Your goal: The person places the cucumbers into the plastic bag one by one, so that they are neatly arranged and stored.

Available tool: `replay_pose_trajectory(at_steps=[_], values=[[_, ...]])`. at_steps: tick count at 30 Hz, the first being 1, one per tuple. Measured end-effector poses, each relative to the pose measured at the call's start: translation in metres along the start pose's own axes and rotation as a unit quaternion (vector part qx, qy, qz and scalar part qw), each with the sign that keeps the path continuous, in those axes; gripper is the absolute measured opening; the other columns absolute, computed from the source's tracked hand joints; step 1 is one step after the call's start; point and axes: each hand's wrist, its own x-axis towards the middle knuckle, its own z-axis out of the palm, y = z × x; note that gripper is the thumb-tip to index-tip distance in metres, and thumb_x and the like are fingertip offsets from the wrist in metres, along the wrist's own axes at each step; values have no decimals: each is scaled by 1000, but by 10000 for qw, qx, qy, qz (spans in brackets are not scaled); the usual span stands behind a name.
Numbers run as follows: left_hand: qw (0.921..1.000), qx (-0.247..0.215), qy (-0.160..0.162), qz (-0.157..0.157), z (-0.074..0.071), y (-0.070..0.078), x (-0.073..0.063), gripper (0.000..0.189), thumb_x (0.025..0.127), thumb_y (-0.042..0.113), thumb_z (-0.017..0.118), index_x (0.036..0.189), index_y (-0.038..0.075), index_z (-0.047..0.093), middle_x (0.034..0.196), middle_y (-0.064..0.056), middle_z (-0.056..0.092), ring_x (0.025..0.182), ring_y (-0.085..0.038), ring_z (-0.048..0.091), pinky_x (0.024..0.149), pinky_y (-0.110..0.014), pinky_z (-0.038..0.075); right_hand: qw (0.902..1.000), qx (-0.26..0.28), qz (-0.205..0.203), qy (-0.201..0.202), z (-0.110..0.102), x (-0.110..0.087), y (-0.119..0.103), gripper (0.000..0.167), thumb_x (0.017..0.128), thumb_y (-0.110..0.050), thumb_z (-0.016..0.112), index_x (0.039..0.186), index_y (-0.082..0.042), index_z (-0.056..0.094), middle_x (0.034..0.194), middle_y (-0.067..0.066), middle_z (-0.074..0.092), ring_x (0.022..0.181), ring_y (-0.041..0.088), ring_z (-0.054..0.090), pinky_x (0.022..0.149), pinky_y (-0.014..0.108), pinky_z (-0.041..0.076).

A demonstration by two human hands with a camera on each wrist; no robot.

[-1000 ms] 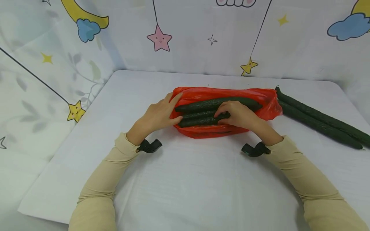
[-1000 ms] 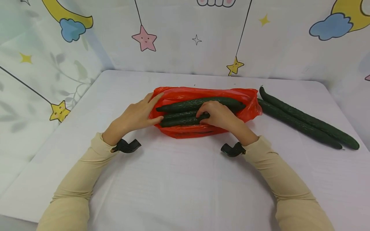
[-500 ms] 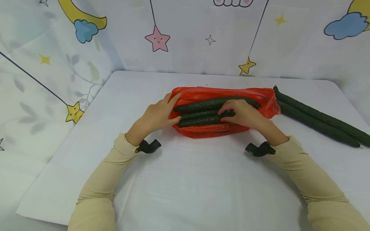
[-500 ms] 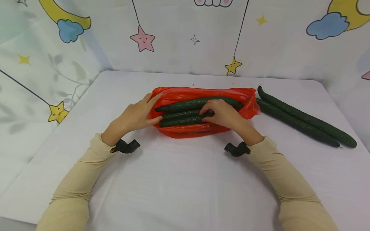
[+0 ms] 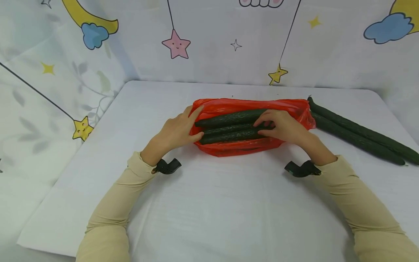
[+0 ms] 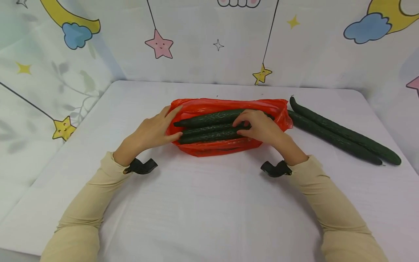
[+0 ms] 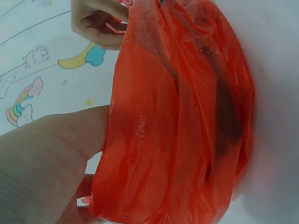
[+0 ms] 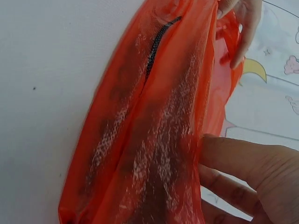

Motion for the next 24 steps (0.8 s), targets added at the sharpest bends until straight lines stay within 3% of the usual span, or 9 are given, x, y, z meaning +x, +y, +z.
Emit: replay_pose_trajectory(at_steps=[14, 17, 24], values=[[10000, 15, -8, -11, 0, 0, 1, 82, 91, 37, 64, 155, 8, 21, 151, -21, 32, 113, -37, 58, 69, -49, 58, 9981, -62, 85, 599, -18, -15, 8, 23, 82, -4, 77, 104, -3, 71, 94, 8, 67, 77, 19, 58, 65, 21, 47], [10000, 21, -4, -6, 0, 0, 1, 82, 91, 37, 64, 155, 8, 21, 150, -21, 33, 113, -37, 58, 69, -48, 58, 9970, -103, -55, 759, -21, -21, 11, 25, 82, -6, 77, 105, -3, 71, 94, 8, 68, 77, 19, 58, 63, 17, 45], [10000, 41, 4, -13, 2, -1, 1, 82, 91, 37, 64, 155, 8, 21, 150, -21, 33, 112, -37, 59, 68, -47, 58, 9925, -368, 60, 1162, -31, -33, 18, 29, 80, -5, 79, 107, -3, 70, 97, 10, 69, 80, 18, 57, 67, 15, 43]])
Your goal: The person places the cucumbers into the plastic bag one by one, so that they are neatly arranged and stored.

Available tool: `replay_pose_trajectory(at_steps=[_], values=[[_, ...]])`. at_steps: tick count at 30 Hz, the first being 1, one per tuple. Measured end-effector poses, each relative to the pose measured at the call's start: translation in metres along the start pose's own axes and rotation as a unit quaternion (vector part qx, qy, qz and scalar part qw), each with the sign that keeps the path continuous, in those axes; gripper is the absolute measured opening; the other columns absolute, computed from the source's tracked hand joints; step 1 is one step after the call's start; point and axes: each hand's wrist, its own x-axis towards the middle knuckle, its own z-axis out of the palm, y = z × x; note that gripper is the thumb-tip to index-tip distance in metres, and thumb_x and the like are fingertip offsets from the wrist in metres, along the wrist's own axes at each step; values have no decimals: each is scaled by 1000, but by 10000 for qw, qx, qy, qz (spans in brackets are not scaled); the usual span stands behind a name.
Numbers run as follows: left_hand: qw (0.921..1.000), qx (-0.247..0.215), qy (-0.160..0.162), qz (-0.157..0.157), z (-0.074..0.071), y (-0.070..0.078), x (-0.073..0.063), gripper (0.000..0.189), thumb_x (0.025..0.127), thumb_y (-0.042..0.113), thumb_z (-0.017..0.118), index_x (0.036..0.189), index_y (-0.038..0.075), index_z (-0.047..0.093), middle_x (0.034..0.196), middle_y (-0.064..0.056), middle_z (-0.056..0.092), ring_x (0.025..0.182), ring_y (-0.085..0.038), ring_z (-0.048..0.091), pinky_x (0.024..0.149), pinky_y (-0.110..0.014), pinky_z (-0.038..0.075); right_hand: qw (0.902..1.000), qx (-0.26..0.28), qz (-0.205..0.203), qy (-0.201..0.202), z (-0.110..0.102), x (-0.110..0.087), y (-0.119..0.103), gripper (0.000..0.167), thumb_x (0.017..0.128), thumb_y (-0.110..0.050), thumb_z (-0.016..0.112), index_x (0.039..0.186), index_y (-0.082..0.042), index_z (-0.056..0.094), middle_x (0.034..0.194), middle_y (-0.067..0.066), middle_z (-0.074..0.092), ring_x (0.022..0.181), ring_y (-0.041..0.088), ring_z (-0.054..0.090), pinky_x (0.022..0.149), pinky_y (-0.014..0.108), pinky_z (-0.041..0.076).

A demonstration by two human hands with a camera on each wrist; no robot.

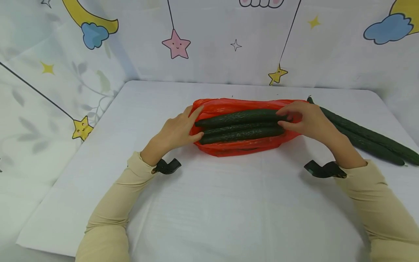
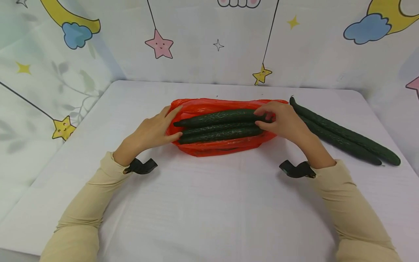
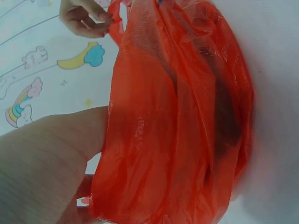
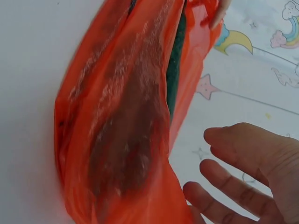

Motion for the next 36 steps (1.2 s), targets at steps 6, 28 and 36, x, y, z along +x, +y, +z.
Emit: replay_pose_trajectory(at_steps=[6, 28, 36], values=[[10000, 37, 16, 12, -1, 0, -1, 81, 91, 37, 64, 154, 7, 22, 150, -22, 33, 111, -37, 59, 67, -47, 58, 9993, -117, 283, 222, -13, -6, 4, 26, 80, -4, 77, 106, -3, 72, 96, 9, 67, 81, 10, 52, 69, 8, 41], [10000, 46, -28, 26, 2, 0, 1, 80, 91, 37, 64, 154, 7, 23, 149, -22, 33, 112, -38, 58, 69, -48, 58, 9851, 422, 1535, 644, -41, -42, 44, 30, 86, -19, 75, 111, -3, 70, 86, -31, 54, 82, -9, 49, 71, -1, 36], [10000, 51, -29, -2, 3, -1, 1, 81, 91, 37, 64, 154, 8, 22, 148, -22, 34, 112, -37, 59, 70, -50, 57, 9748, 371, 2111, 626, -47, -53, 64, 35, 85, -29, 76, 111, -6, 70, 85, -31, 54, 81, -9, 49, 68, 5, 35]])
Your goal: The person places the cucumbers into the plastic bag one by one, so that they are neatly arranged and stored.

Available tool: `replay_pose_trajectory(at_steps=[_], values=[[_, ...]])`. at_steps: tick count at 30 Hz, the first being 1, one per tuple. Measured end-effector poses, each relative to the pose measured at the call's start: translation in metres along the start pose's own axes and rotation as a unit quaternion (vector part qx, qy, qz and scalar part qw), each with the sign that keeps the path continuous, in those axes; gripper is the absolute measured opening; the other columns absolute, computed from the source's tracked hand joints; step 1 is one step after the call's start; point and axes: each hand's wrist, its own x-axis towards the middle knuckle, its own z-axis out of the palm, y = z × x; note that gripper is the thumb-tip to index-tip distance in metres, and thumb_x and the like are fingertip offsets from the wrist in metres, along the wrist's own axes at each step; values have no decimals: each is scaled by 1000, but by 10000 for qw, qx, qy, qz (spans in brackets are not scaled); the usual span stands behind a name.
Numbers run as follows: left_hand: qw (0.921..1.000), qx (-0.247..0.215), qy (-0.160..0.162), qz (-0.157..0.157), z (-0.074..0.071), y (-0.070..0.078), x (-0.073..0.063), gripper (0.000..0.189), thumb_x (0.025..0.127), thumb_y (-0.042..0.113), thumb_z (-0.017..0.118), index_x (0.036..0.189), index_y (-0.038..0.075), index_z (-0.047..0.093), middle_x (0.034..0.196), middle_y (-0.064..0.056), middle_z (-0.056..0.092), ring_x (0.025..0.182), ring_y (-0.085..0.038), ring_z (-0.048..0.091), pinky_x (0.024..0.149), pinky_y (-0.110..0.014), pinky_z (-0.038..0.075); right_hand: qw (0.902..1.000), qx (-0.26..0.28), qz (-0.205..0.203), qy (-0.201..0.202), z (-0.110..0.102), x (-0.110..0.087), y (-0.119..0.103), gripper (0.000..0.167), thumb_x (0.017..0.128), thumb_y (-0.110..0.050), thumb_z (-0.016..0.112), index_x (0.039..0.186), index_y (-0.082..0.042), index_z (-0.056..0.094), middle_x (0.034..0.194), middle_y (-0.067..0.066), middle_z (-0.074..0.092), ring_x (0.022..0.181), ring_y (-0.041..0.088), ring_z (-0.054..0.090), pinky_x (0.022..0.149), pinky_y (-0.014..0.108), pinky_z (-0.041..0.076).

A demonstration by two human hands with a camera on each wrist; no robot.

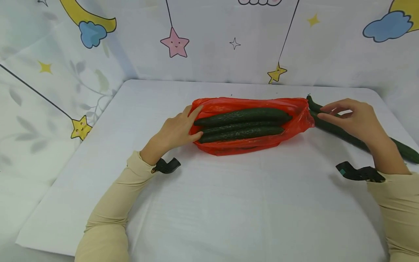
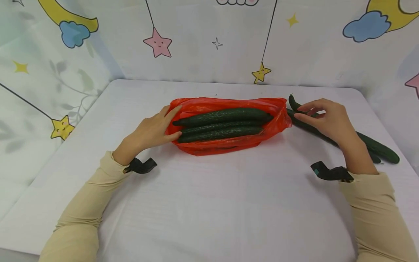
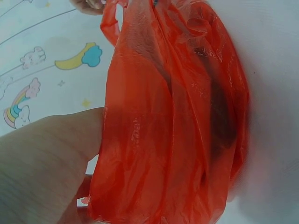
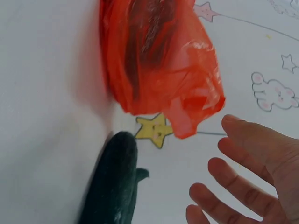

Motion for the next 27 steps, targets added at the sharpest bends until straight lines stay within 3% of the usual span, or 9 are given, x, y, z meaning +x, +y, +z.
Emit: replay_pose_trajectory(at_steps=[8, 11, 14, 18, 20, 22, 24, 27], values=[[10000, -14, -4, 12, 1, -1, 0, 80, 92, 37, 63, 154, 7, 22, 149, -22, 34, 111, -37, 59, 69, -50, 57, 9996, -165, 232, -91, -1, 1, 24, 39, 86, -30, 74, 112, -2, 68, 84, -34, 51, 78, -12, 47, 66, 8, 35], [10000, -24, -1, 11, 1, 0, -1, 81, 92, 37, 63, 154, 8, 22, 149, -22, 33, 111, -38, 59, 69, -50, 57, 9991, -280, 296, -127, -1, 2, 32, 41, 87, -32, 73, 114, -1, 67, 86, -33, 50, 79, -12, 45, 67, 16, 35], [10000, -16, -1, 1, 1, 0, -1, 81, 91, 37, 63, 154, 8, 21, 149, -22, 33, 112, -38, 59, 68, -50, 57, 9977, -446, 418, -286, 0, 3, 38, 44, 89, -34, 71, 117, -1, 65, 97, -14, 58, 81, -11, 42, 71, 25, 35], [10000, -15, -20, -26, 1, 0, 0, 81, 92, 37, 63, 155, 9, 21, 150, -21, 33, 112, -38, 59, 69, -50, 57, 9942, -611, 555, -690, 0, 5, 45, 48, 90, -35, 70, 122, 0, 61, 116, 24, 58, 79, -14, 38, 76, 38, 37], [10000, -19, -19, -27, 1, 0, 0, 81, 92, 37, 63, 155, 9, 21, 149, -21, 33, 111, -37, 59, 68, -49, 57, 9922, -683, 580, -868, 0, 5, 47, 50, 89, -34, 70, 124, 0, 59, 119, 31, 55, 78, -15, 38, 77, 43, 39], [10000, -11, -2, 0, 1, 0, 0, 80, 92, 36, 63, 154, 8, 21, 149, -22, 33, 111, -38, 59, 67, -48, 57, 9907, -732, 567, -993, 0, 6, 50, 51, 89, -32, 70, 125, 2, 58, 119, 33, 54, 85, -4, 49, 78, 48, 40], [10000, -4, 13, 26, 0, 0, 0, 81, 92, 36, 63, 154, 8, 21, 149, -22, 33, 110, -38, 59, 66, -47, 58, 9899, -780, 569, -1037, 0, 6, 51, 50, 90, -30, 70, 125, 3, 57, 118, 34, 54, 95, 16, 57, 79, 52, 41], [10000, 19, 29, 50, -1, 0, 0, 81, 91, 36, 63, 154, 7, 22, 149, -22, 34, 110, -38, 60, 65, -47, 58, 9893, -826, 513, -1087, 1, 6, 52, 49, 90, -28, 69, 125, 4, 56, 117, 37, 53, 106, 46, 50, 83, 60, 38]])
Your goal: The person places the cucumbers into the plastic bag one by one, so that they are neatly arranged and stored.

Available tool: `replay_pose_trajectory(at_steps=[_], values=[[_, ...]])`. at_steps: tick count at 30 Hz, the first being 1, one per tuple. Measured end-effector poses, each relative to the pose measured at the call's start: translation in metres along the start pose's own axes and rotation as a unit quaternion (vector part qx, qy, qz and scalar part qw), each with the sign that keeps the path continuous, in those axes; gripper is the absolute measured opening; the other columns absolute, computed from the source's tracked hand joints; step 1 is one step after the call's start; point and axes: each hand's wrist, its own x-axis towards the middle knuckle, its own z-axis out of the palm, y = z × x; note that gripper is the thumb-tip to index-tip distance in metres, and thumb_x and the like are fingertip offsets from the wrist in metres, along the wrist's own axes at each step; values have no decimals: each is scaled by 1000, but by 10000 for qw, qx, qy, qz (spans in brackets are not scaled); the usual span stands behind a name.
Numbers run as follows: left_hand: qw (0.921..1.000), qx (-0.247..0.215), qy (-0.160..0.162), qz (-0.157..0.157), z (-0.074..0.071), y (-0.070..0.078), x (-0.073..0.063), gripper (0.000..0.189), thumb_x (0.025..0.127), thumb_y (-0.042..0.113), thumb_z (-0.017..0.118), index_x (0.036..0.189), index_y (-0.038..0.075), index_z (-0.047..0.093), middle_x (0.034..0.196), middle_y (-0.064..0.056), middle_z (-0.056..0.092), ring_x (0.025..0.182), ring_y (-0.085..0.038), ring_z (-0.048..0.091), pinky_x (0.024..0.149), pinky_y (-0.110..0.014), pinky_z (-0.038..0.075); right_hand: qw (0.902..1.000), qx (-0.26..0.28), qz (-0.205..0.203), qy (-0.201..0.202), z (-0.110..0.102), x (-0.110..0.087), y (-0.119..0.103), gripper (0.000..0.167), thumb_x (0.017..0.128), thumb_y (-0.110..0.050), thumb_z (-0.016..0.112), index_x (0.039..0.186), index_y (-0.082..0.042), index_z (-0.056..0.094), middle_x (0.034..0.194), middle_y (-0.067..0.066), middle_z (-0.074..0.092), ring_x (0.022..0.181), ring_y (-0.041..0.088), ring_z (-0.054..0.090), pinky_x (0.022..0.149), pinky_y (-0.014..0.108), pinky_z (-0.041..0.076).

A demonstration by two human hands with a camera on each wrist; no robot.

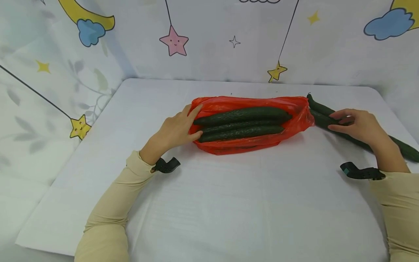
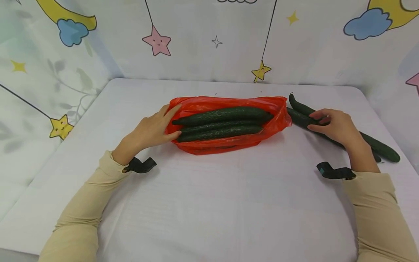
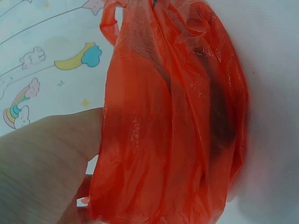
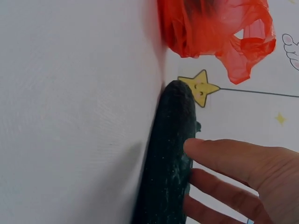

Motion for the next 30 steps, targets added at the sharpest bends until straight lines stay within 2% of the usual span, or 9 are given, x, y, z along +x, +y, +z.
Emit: replay_pose_trajectory(at_steps=[3, 9, 13, 17, 21, 24, 30], values=[[10000, 4, -9, -3, -1, 0, 0, 81, 91, 36, 63, 154, 7, 22, 149, -22, 33, 109, -38, 60, 66, -48, 58, 10000, -64, -65, -15, 3, 2, 1, 48, 90, -24, 68, 125, 5, 54, 118, 39, 52, 107, 49, 48, 86, 66, 36], [10000, -12, -11, -23, -2, 0, -1, 81, 91, 37, 63, 155, 8, 21, 149, -21, 33, 110, -37, 59, 68, -49, 57, 9995, -212, -239, -51, 8, 7, 1, 50, 90, -17, 68, 129, 7, 50, 121, 36, 50, 107, 49, 45, 85, 66, 37], [10000, -21, 12, -22, -2, 0, -1, 81, 92, 37, 63, 155, 8, 21, 150, -21, 32, 110, -38, 59, 67, -49, 57, 9990, -325, -292, -2, 11, 9, -1, 49, 88, -13, 69, 127, 10, 49, 118, 37, 49, 105, 49, 44, 85, 65, 37], [10000, -12, 11, -18, -1, -1, 0, 81, 92, 36, 63, 155, 8, 21, 150, -22, 32, 110, -38, 59, 67, -48, 57, 9988, -445, -187, 110, 11, 9, 0, 48, 85, -12, 71, 121, 14, 53, 112, 38, 53, 100, 49, 49, 82, 64, 39], [10000, 7, -1, -17, 0, -1, 0, 81, 91, 37, 64, 154, 7, 22, 149, -22, 34, 109, -38, 60, 66, -47, 58, 9978, -613, -131, 214, 10, 8, 4, 46, 80, -13, 76, 113, 15, 59, 99, 35, 58, 87, 43, 54, 72, 51, 43], [10000, 12, 0, -28, 0, -1, 1, 81, 91, 37, 64, 154, 8, 22, 148, -22, 34, 109, -37, 60, 66, -47, 58, 9974, -646, -144, 283, 10, 8, 5, 44, 78, -13, 77, 109, 14, 61, 94, 32, 59, 81, 38, 54, 64, 40, 40], [10000, 40, -28, -56, -1, 0, 0, 81, 91, 37, 63, 155, 8, 21, 149, -22, 33, 109, -37, 60, 66, -47, 58, 9977, -536, -93, 392, 11, 6, 3, 43, 77, -13, 78, 106, 14, 62, 97, 32, 59, 79, 36, 53, 62, 37, 39]])
